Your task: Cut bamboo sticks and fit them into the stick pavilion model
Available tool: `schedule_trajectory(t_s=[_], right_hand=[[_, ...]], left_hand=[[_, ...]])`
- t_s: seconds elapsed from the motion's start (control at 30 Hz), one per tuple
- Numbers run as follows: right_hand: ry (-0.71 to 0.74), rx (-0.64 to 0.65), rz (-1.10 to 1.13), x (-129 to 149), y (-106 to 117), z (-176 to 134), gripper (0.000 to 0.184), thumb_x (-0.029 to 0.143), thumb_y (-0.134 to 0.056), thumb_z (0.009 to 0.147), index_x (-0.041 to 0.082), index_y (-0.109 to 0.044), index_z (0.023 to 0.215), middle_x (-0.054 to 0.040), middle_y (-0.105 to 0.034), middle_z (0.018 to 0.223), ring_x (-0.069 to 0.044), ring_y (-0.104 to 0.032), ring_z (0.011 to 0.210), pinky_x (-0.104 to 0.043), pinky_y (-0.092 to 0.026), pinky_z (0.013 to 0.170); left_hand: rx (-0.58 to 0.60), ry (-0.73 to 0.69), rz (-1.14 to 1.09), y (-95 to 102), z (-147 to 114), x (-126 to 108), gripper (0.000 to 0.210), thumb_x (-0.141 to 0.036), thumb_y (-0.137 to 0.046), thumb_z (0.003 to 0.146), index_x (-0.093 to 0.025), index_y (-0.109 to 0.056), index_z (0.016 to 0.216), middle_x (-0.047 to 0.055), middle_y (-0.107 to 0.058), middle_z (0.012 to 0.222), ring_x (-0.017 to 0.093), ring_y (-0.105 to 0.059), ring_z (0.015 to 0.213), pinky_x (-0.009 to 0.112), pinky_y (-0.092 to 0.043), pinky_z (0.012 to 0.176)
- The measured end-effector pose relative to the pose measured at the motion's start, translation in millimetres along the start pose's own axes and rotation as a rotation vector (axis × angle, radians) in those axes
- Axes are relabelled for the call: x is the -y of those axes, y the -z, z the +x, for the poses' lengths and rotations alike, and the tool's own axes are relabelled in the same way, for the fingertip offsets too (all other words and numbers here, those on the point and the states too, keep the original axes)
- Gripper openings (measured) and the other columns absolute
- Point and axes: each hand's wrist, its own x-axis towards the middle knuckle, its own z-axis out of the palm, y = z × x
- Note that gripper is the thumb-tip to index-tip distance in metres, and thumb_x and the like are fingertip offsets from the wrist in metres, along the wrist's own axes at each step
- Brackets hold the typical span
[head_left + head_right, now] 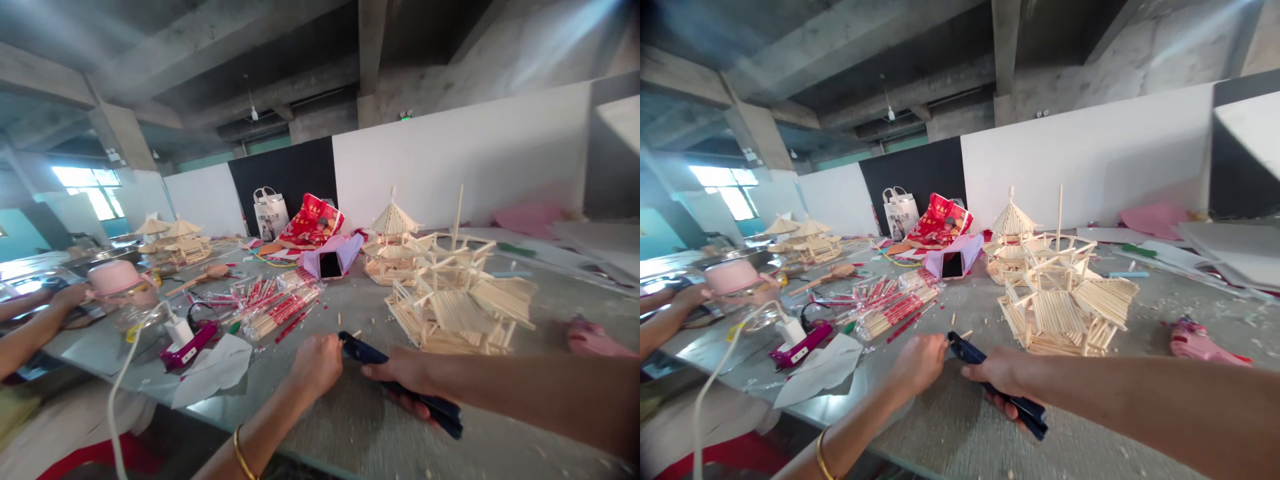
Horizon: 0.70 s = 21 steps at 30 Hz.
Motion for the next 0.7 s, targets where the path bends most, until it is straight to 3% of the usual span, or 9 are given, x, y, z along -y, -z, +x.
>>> schedule_trajectory(t_s=[0.1,0.33,0.5,0.7], right_hand=[[-0.021,-0.023,0.002,0,-1,0,0.042,0.041,-0.038,0.082,0.016,-0.042,0.049,0.0026,-0.038,0.033,-0.010,-0.035,0.024,-0.022,-0.033,0.022],[-0.034,-0.066,-0.040,-1,-1,-6,0.042,0.043,-0.040,0.081,0.017,-0.042,0.049,0.0037,-0.037,0.032,-0.009,-0.034,0.023,-0.021,-0.033,0.022],[-0.062,-0.046,-0.028,-3,-3,-2,0.043,0.041,-0.039,0.081,0.016,-0.042,0.046,0.0027,-0.037,0.032,-0.009,-0.034,0.024,-0.022,-0.033,0.021],[-0.026,-0.074,-0.019,-4,-3,0,0.042,0.039,-0.043,0.080,0.017,-0.040,0.044,0.0034,-0.035,0.031,-0.009,-0.032,0.023,-0.021,-0.031,0.021]], left_hand=[[-0.003,-0.020,0.009,0.2,2,0,0.037,-0.029,-0.027,0.088,-0.017,-0.062,0.084,0.010,-0.068,0.085,0.019,-0.062,0.081,0.027,-0.041,0.063],[-0.046,-0.125,0.076,-0.3,-11,-3,0.027,-0.020,-0.032,0.083,-0.016,-0.057,0.094,0.011,-0.067,0.081,0.022,-0.063,0.077,0.032,-0.043,0.067],[-0.086,-0.078,0.069,-3.3,-4,-4,0.035,-0.026,-0.026,0.087,-0.016,-0.060,0.083,0.011,-0.067,0.081,0.021,-0.063,0.079,0.029,-0.043,0.063],[-0.114,-0.068,0.073,-6.0,-8,-5,0.029,-0.023,-0.030,0.085,-0.017,-0.059,0.089,0.009,-0.067,0.075,0.021,-0.064,0.072,0.028,-0.041,0.060]])
